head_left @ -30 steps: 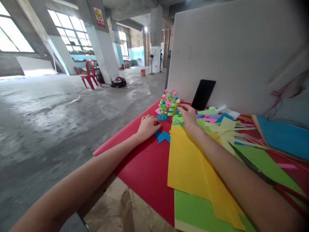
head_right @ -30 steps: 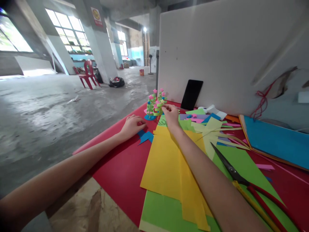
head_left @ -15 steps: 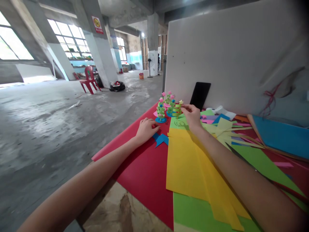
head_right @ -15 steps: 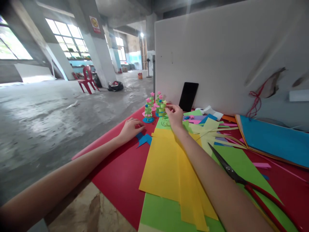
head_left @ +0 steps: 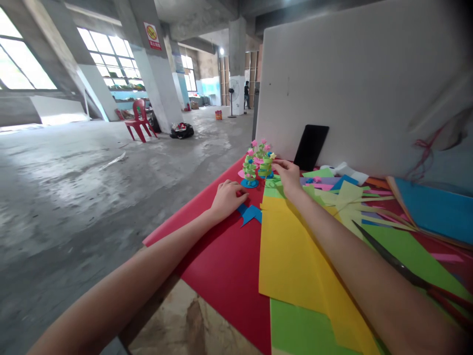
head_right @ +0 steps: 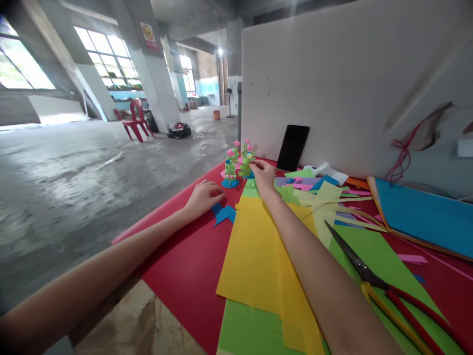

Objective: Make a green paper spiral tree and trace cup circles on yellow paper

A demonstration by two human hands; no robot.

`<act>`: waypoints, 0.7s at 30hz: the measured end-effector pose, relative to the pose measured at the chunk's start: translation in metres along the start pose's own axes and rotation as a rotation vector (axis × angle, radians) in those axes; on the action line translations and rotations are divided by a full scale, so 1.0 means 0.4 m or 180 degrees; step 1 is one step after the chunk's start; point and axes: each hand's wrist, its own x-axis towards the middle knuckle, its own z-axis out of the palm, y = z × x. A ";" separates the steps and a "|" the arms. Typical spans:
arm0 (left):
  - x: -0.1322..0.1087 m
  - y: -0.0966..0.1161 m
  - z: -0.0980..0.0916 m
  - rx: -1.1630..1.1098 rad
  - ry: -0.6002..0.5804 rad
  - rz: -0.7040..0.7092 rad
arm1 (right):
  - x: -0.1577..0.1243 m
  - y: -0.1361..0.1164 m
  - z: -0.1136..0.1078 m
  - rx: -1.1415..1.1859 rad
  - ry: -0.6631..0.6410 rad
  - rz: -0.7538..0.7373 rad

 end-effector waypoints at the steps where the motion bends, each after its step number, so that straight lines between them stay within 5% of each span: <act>1: 0.000 0.000 0.000 -0.0004 0.0001 0.0006 | 0.002 0.000 0.007 0.0015 -0.0005 0.0022; 21: -0.001 -0.002 0.005 -0.0074 0.0043 0.0065 | 0.021 0.035 0.043 -0.0160 -0.0043 0.0025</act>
